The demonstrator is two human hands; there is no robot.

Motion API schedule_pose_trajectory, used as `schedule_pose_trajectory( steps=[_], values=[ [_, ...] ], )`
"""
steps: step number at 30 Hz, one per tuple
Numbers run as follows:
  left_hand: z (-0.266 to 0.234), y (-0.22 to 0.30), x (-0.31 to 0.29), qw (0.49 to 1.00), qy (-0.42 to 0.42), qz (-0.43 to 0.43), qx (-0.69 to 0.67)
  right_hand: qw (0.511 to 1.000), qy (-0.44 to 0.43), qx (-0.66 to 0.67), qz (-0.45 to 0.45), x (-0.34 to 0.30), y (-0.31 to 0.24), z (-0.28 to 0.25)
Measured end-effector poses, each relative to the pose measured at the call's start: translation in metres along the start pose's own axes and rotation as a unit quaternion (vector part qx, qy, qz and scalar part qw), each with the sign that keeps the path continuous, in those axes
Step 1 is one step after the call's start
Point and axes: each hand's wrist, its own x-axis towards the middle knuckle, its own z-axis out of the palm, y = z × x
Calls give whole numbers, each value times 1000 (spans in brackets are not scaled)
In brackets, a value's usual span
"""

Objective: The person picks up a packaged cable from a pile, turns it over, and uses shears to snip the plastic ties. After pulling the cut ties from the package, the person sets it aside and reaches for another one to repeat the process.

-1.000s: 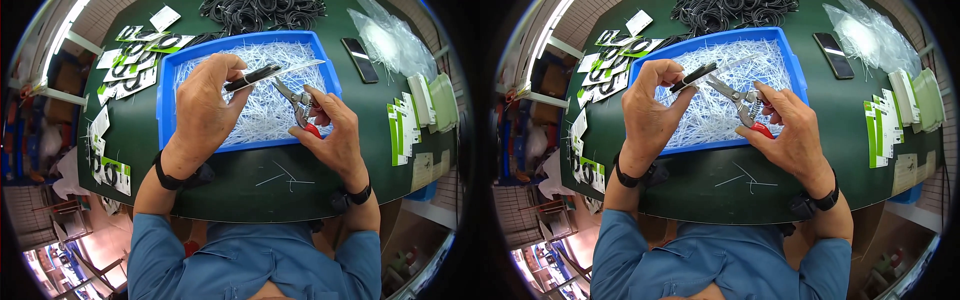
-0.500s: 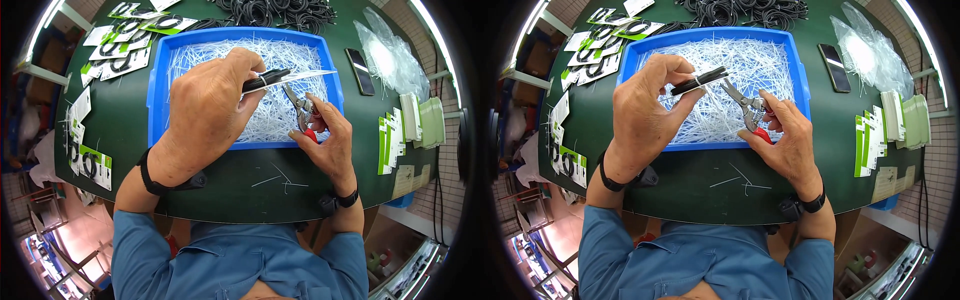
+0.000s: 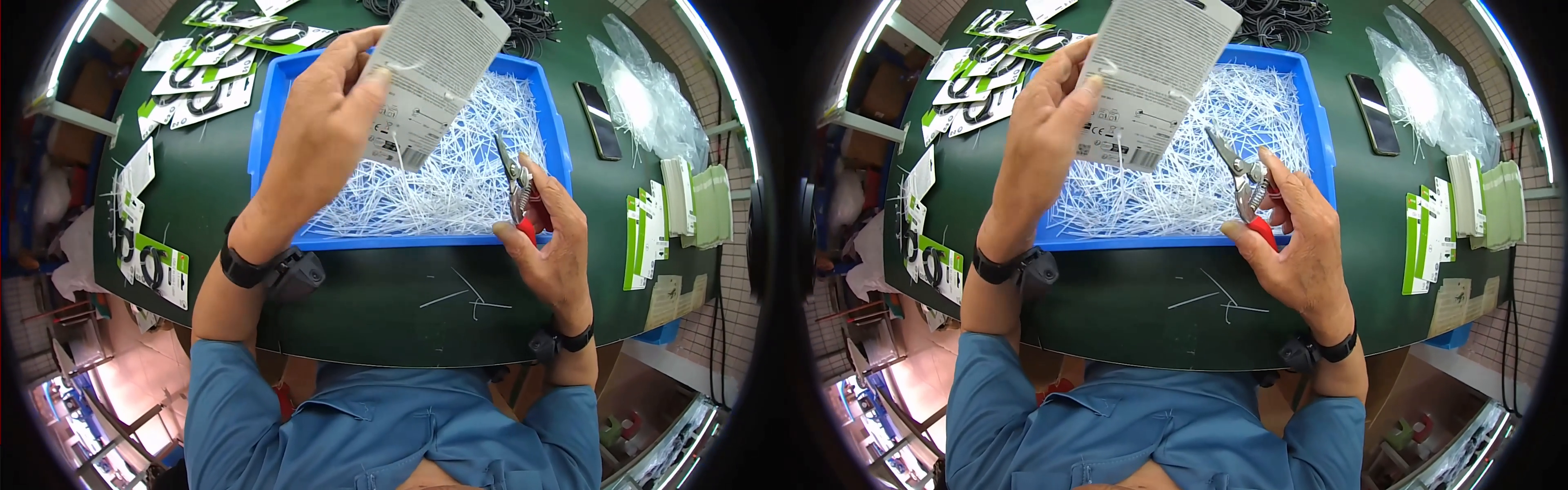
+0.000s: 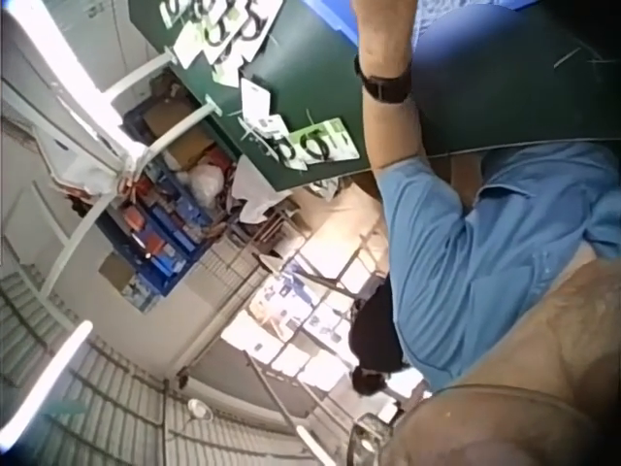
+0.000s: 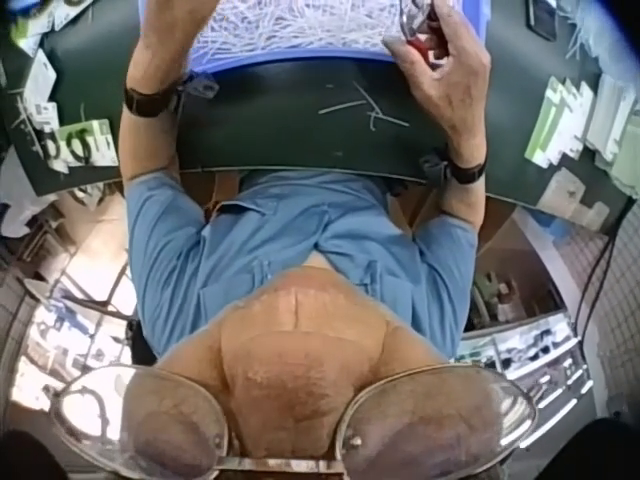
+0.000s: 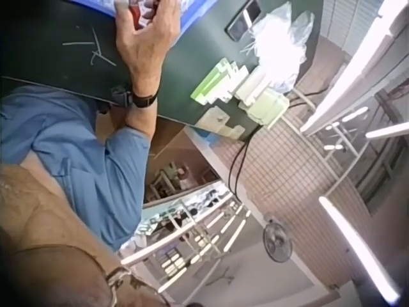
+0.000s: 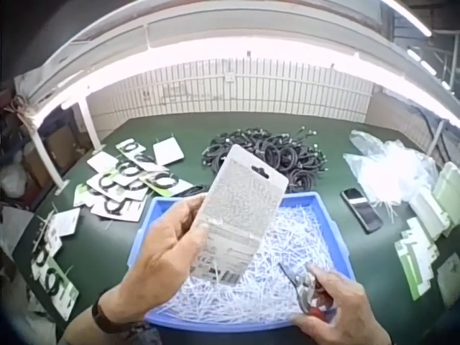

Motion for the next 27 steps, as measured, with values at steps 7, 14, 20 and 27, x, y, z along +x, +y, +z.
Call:
schedule_pose_trajectory(
  steps=[7,14,20,27],
  values=[
    [7,5,-3,916,18,-244,-318,998,-46,-36,-30,-4,-13,-2],
    [13,1,-9,939,38,-223,-260,996,15,-52,-72,-6,5,3],
    [28,4,-21,961,44,-156,-223,991,26,-95,-87,-4,6,2],
    [40,12,-33,978,21,-121,-167,986,50,-121,-103,-4,6,6]
  ],
)
